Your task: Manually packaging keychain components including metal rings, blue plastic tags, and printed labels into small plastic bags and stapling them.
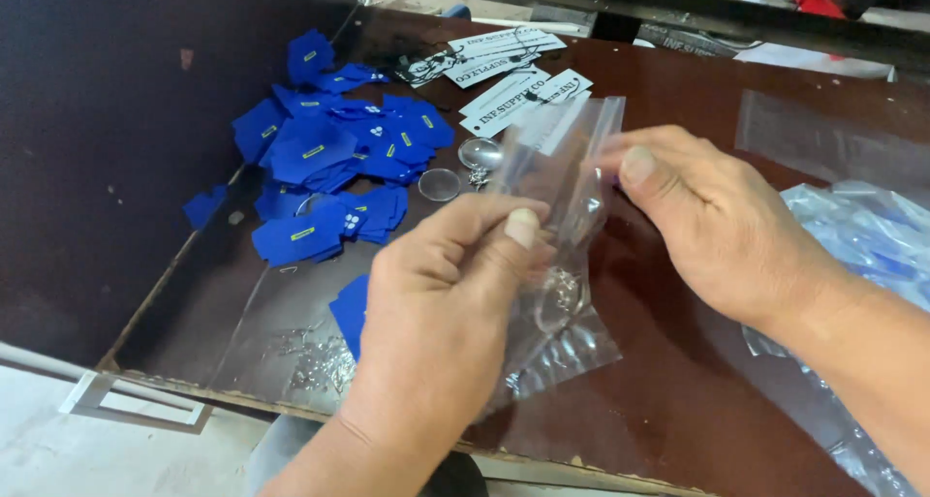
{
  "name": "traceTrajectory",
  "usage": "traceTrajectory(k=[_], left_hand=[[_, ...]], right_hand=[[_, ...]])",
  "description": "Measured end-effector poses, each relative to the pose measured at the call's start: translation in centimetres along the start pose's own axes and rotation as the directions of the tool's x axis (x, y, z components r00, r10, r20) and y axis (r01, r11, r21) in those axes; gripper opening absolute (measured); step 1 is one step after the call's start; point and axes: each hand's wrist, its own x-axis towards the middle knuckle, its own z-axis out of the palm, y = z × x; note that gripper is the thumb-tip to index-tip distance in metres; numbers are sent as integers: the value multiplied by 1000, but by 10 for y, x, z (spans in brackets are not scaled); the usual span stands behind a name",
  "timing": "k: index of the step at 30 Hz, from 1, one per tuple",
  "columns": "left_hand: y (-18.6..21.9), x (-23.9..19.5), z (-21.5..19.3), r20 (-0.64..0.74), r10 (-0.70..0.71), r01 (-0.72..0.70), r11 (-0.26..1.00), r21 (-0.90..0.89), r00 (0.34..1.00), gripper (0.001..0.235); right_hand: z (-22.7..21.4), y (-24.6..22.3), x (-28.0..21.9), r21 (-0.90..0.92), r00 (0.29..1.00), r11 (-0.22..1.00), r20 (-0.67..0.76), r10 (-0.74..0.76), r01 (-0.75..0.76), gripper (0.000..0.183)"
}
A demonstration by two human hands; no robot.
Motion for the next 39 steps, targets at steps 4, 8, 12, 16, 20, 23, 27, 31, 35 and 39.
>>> traceTrajectory(k=[4, 8, 12, 16, 20, 23, 27, 31, 35, 39], left_hand=[[-13, -8, -2, 116, 373, -390, 900, 196, 920, 12], [-14, -3, 3, 115, 424, -439, 868, 231, 898, 13], [-26, -4, 4, 104, 305, -320, 932, 172, 947, 12], [-26, -6, 2, 213, 439, -474, 866, 159, 873, 6], [-26, -6, 1, 301, 484, -546, 819, 177, 822, 5], [-26, -6, -1, 251, 481, -530, 827, 187, 840, 7], [-20, -1, -2, 215, 300, -346, 911, 224, 929, 9], [-21, 2, 1, 177, 267, -304, 922, 239, 947, 13], [-22, 1, 2, 116, 183, -209, 939, 272, 976, 27], [-20, 1, 2, 95, 167, -186, 950, 250, 981, 23]], right_hand=[[11, 35, 11, -108, 984, 978, 45, -174, 178, 45], [10, 2, 21, -378, 974, 904, 29, 227, -199, 33], [21, 47, 27, -470, 955, 876, -192, -226, 113, 32], [32, 26, 50, -379, 812, 773, -88, -577, 509, 22], [51, -23, 83, -79, 901, 921, 256, -351, 382, 39], [80, -25, 108, -182, 840, 864, 392, -375, 470, 49], [100, -10, 115, -263, 784, 741, 282, -554, 618, 36], [92, -8, 102, -158, 806, 796, 229, -546, 585, 16], [83, -17, 97, -180, 850, 841, 252, -463, 511, 18], [84, -12, 111, -199, 813, 821, 385, -436, 535, 32]])
